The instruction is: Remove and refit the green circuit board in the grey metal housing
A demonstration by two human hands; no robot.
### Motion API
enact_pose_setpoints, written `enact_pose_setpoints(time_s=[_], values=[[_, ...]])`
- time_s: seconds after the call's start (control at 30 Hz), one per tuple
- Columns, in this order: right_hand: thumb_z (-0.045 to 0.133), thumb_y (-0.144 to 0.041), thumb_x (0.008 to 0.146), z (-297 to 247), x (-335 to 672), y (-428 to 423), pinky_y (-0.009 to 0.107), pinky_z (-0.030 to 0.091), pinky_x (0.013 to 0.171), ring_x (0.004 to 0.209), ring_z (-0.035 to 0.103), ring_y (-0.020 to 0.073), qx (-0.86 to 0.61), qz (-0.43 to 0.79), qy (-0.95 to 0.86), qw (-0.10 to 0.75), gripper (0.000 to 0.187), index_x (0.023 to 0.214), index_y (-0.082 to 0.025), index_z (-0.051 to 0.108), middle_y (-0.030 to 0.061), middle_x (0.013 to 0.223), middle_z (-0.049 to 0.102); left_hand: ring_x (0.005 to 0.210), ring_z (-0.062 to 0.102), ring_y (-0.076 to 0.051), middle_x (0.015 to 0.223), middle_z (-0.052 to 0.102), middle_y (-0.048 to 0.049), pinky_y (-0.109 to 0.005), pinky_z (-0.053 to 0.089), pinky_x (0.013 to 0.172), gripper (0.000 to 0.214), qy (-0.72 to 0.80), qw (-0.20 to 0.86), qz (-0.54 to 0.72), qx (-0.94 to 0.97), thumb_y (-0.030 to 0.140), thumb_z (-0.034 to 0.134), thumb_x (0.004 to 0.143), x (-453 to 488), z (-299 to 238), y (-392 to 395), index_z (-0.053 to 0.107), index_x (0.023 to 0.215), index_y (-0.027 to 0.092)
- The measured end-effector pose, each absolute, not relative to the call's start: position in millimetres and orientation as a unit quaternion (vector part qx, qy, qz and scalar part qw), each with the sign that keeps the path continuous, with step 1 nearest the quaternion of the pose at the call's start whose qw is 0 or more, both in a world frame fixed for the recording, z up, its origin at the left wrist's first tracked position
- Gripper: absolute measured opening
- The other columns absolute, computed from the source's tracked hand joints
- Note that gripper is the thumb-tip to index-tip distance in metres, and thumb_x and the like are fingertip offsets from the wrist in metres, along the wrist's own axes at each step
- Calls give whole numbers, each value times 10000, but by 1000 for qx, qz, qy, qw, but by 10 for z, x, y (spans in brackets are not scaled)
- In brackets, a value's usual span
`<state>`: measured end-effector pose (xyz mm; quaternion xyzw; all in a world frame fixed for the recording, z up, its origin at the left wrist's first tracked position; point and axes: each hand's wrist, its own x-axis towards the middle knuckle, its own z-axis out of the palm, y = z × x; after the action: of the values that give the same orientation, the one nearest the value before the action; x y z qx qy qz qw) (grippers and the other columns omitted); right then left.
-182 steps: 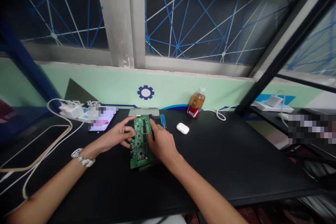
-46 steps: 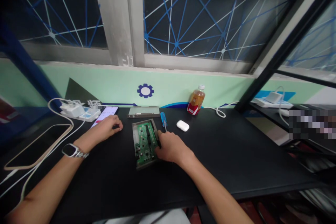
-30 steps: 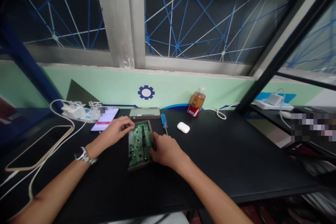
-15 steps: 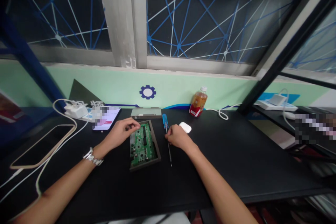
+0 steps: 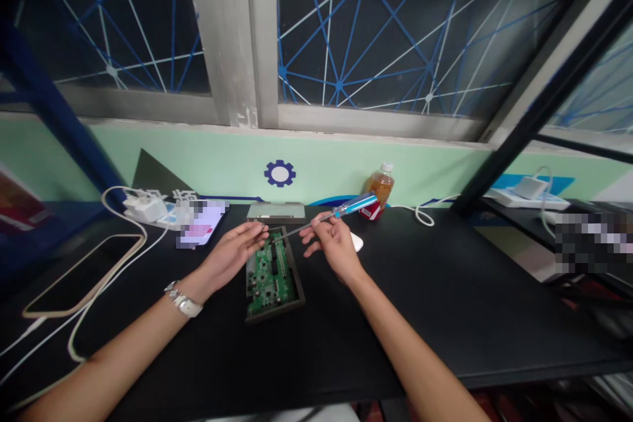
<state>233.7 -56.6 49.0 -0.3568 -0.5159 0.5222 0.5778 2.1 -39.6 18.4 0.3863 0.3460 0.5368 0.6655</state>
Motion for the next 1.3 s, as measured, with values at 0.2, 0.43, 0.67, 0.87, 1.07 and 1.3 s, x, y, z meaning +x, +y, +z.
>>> enact_pose_setpoints(time_s=[0.2,0.43,0.67,0.87,1.07,1.3], values=[[703,-405,859,427,2254,-576,292,603,488,701,656,181,-333,490,-491,638,277,927,-205,523,58,806,718,1025,689,-175,1099,723,-104,-265,552,936,95,319,717,547,290,153,728,850,125,136,-439,720,941,127],[681,-425,874,424,2238,-589,301,620,507,725,659,177,-340,475,-487,649,280,952,-214,514,50,830,711,990,700,-158,1019,732,-86,-260,561,943,76,314,727,538,290,164,715,867,143,151,-475,710,938,136],[677,-463,866,418,2252,-588,323,631,522,769,675,195,-355,462,-496,644,322,979,-222,495,52,861,708,980,699,-149,1058,734,-89,-262,564,946,81,331,721,531,297,177,715,872,151,140,-480,707,946,144],[667,-435,883,430,2224,-616,314,625,504,781,668,197,-346,451,-500,654,289,986,-220,503,49,860,699,933,701,-136,1038,734,-90,-243,574,903,73,334,722,541,274,142,705,873,174,160,-498,717,944,131],[638,-448,900,425,2214,-624,306,616,490,790,641,200,-349,438,-523,642,280,997,-189,593,72,865,679,943,699,-131,1056,732,-88,-241,561,933,65,327,719,547,277,148,701,877,169,138,-483,718,938,131],[594,-476,923,462,2243,-653,303,608,492,814,654,211,-341,429,-569,612,300,1019,-194,635,86,911,683,955,695,-129,1066,730,-85,-249,554,960,91,326,712,543,303,187,716,874,156,112,-473,719,953,142]])
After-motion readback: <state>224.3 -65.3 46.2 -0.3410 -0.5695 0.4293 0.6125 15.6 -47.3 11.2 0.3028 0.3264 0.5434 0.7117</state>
